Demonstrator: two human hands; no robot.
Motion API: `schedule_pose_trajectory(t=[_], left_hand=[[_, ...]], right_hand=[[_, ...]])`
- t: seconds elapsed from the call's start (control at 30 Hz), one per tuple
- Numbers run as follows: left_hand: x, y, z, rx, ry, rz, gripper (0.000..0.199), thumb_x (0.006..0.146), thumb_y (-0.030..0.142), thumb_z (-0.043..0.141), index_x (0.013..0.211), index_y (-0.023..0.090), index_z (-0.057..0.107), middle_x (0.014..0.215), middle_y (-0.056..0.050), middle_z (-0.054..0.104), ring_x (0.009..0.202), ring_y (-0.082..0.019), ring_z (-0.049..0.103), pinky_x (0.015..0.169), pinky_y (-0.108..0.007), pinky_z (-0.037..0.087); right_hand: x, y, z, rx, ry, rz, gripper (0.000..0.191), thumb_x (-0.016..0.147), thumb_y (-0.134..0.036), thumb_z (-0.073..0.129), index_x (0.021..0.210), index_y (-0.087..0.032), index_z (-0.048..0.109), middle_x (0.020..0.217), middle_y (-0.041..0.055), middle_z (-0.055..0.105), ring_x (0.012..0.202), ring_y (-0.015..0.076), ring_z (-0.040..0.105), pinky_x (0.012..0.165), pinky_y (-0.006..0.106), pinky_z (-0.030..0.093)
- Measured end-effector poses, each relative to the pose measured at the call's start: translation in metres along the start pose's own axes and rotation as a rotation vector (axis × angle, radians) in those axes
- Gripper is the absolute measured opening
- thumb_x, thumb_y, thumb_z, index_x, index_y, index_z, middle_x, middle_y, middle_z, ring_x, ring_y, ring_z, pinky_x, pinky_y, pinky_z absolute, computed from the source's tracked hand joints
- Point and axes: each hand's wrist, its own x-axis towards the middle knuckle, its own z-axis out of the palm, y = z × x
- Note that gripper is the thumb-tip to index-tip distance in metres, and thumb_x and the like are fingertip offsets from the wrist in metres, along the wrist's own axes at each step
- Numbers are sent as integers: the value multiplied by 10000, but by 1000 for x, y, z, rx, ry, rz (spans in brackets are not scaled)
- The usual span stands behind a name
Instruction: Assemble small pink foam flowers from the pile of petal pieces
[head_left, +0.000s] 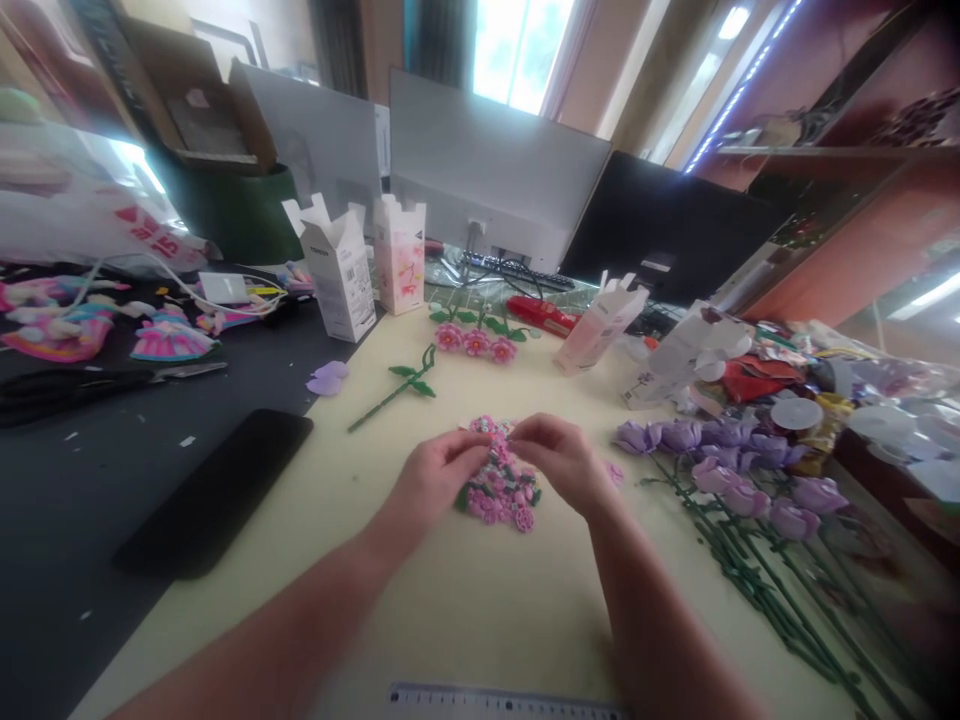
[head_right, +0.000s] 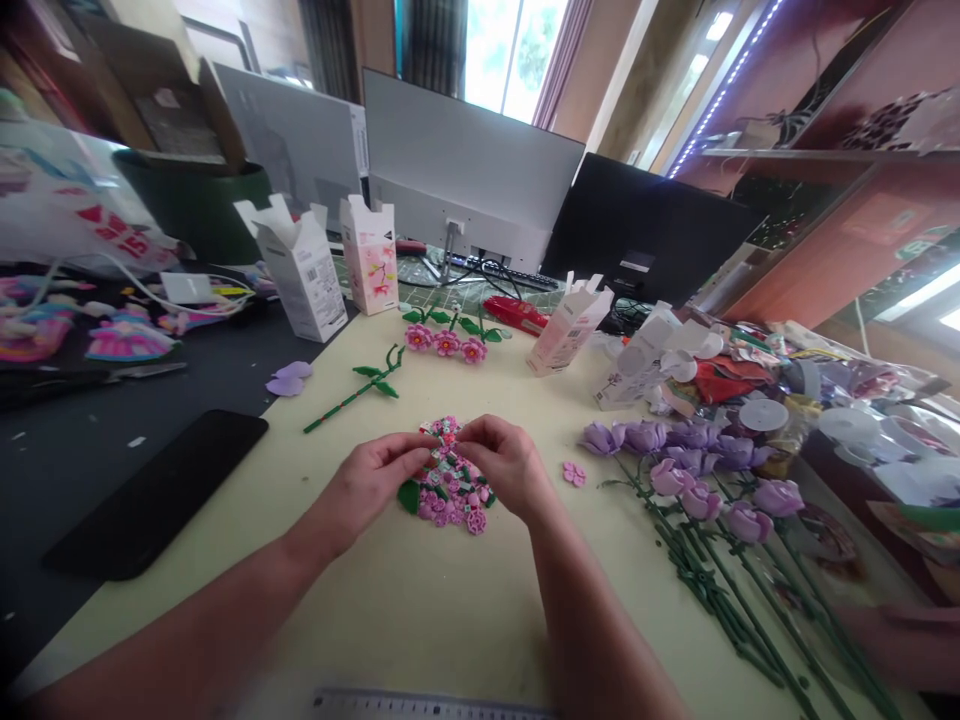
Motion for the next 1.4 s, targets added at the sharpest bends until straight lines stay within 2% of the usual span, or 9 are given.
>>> schedule_pose_trajectory(t=[0.1, 0.2, 0.27, 0.37, 0.47, 0.67, 1.0, 1.17, 1.4], left_hand=[[1, -2, 12, -126, -19, -33, 328, 766, 380, 665, 1012, 168, 709, 872, -58, 721, 830, -199, 641, 781, -318, 506], [5, -12, 16, -218, 28, -38, 310, 726, 374, 713, 938, 147, 722, 836, -68, 713, 808, -189, 632, 780, -306, 497], [9, -21, 14, -235, 69, -42, 302, 719, 386, 722, 902, 146, 720, 815, -64, 706, 788, -175, 624, 767, -293, 489], [14, -31, 7, -238, 136, -39, 306, 714, 413, 724, 865, 146, 712, 777, -54, 693, 746, -157, 610, 723, -272, 479], [18, -36, -2, -276, 140, -42, 309, 710, 406, 730, 866, 141, 701, 770, -54, 690, 722, -146, 608, 703, -263, 473], [20, -37, -4, -325, 113, -54, 300, 715, 402, 729, 871, 148, 700, 770, -46, 690, 717, -135, 606, 700, -251, 463], [12, -37, 1, -362, 90, -29, 285, 742, 411, 699, 840, 143, 696, 767, -51, 680, 684, -120, 574, 687, -255, 449], [9, -36, 1, -357, 76, -22, 292, 749, 416, 689, 846, 141, 690, 785, -61, 674, 731, -140, 582, 715, -275, 453], [9, -35, 1, -381, 96, -42, 294, 720, 409, 710, 829, 135, 694, 754, -50, 672, 684, -128, 564, 707, -270, 441]], right_hand=[[-6, -10, 12, -29, -5, -39, 63, 746, -243, 649, 772, -190, 626, 673, -10, 649, 627, 137, 581, 564, 239, 448], [-7, -6, 10, -109, -19, -67, 63, 795, -223, 604, 840, -202, 643, 720, -10, 671, 664, 140, 603, 613, 247, 464], [-3, 4, 4, -258, -11, -72, 96, 814, -209, 579, 856, -213, 665, 761, -5, 676, 701, 145, 605, 659, 260, 458], [3, 24, -4, -601, 14, -66, 135, 796, -143, 572, 760, -212, 682, 797, 17, 653, 780, 162, 584, 726, 279, 420], [7, 38, -5, -777, -34, -34, 162, 792, -120, 573, 730, -215, 690, 818, 35, 630, 830, 177, 557, 734, 280, 393], [8, 44, 1, -832, -86, -20, 135, 780, -134, 604, 719, -224, 685, 815, 29, 610, 844, 181, 533, 699, 262, 371], [8, 52, 0, -880, -201, -73, 128, 803, -169, 515, 768, -214, 630, 814, 33, 593, 825, 188, 533, 711, 282, 373], [5, 51, 1, -896, -205, -73, 98, 790, -192, 502, 744, -208, 588, 826, 39, 594, 817, 196, 538, 686, 287, 376], [5, 55, 2, -905, -219, -121, 116, 775, -176, 483, 722, -210, 580, 778, 35, 593, 769, 195, 539, 682, 294, 388]])
